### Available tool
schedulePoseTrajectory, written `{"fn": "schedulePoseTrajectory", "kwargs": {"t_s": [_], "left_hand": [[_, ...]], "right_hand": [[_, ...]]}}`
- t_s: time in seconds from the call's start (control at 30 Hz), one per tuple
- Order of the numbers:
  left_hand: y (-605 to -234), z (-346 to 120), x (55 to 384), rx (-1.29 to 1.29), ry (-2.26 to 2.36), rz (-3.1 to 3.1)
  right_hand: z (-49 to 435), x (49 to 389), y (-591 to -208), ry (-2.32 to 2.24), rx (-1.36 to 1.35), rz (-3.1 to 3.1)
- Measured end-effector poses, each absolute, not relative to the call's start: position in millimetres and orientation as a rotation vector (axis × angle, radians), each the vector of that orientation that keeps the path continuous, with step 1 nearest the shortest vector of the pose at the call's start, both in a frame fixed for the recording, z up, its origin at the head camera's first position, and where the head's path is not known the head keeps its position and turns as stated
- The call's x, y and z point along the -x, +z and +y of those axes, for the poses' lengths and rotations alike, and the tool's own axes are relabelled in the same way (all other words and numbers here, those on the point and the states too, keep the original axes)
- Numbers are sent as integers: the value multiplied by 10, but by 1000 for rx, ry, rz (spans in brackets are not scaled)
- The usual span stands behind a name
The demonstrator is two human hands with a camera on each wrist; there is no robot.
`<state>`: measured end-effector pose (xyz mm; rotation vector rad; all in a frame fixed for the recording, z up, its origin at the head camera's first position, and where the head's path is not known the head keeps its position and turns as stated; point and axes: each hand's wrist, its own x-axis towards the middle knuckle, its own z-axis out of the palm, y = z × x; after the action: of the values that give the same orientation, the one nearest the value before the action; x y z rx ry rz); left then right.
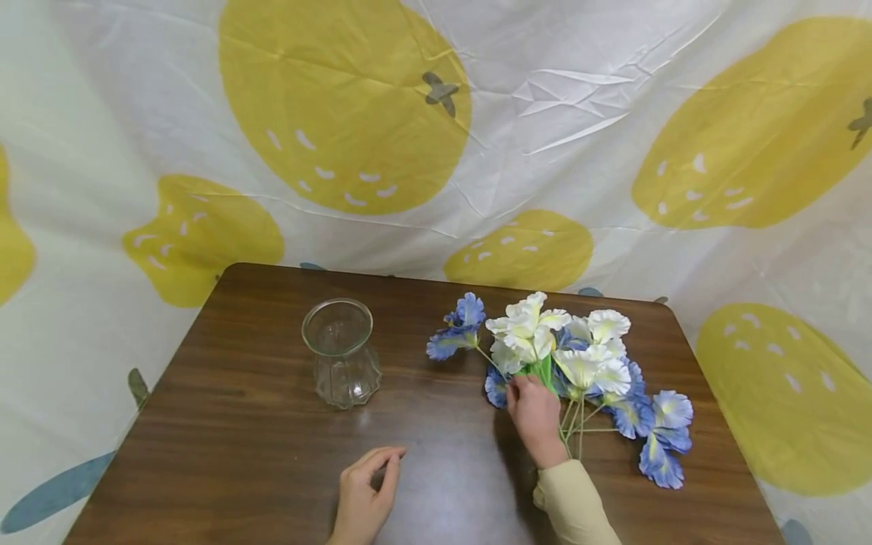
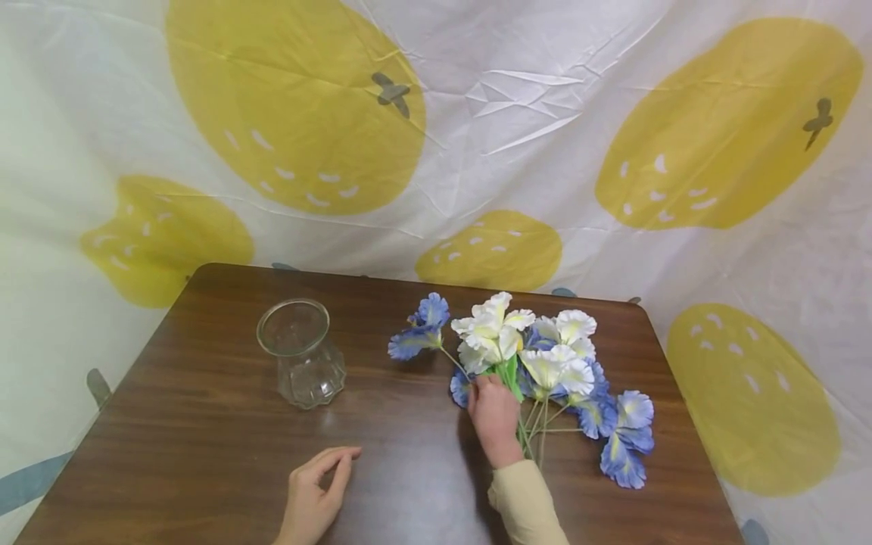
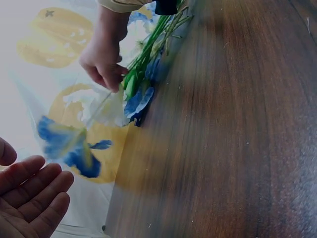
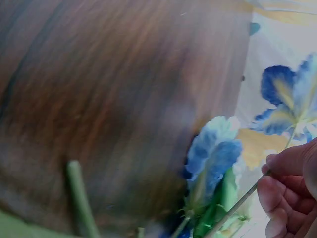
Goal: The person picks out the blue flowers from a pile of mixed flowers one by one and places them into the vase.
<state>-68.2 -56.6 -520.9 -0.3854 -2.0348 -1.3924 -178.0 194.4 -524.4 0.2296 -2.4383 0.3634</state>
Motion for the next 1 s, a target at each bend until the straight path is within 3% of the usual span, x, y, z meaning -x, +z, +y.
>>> {"fn": "schedulePoseTrajectory", "kwargs": {"t_s": [0.77, 1.0], "left_hand": [[-5248, -540, 717, 386, -1395, -2022], [-5009, -490, 656, 379, -1398, -2025]], "right_hand": [[1792, 1625, -4631, 764, -433, -2177], [1734, 1527, -4463, 896, -452, -2131]]}}
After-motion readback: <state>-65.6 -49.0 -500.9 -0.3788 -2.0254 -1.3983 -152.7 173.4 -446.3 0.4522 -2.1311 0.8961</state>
